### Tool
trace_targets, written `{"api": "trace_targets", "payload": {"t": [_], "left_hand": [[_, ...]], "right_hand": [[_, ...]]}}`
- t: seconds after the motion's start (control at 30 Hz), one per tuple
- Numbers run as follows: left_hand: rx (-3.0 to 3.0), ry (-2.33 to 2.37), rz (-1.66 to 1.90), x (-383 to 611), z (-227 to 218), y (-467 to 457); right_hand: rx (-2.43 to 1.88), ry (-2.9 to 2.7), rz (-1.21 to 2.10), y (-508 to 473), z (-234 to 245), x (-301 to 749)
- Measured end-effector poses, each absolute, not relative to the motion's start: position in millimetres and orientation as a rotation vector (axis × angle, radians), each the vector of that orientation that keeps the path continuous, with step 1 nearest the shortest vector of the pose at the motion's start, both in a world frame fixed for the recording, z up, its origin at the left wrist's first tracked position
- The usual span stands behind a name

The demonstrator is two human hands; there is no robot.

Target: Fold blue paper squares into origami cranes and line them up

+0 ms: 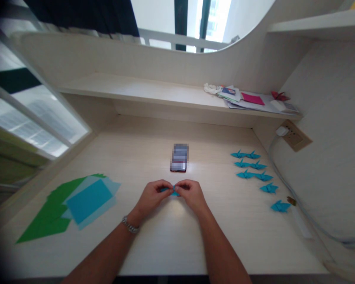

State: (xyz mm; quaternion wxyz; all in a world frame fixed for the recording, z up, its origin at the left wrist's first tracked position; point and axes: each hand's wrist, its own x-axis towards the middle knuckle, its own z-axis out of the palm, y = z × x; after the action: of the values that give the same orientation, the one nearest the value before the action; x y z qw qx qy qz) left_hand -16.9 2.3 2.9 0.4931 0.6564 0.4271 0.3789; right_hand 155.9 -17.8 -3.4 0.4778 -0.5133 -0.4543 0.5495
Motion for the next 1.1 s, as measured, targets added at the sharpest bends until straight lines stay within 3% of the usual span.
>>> {"api": "trace_targets", "payload": {"t": [0.63, 1.1], "left_hand": [[1.393, 1.001, 0.930, -15.3, -0.5, 4.6], [1.323, 1.011, 1.021, -13.7, -5.7, 3.4]], "right_hand": [[-1.361, -1.258, 1.106, -19.8, -0.8, 153.6], [-1.266, -1.114, 1.236, -19.4, -1.2, 148.7]]}}
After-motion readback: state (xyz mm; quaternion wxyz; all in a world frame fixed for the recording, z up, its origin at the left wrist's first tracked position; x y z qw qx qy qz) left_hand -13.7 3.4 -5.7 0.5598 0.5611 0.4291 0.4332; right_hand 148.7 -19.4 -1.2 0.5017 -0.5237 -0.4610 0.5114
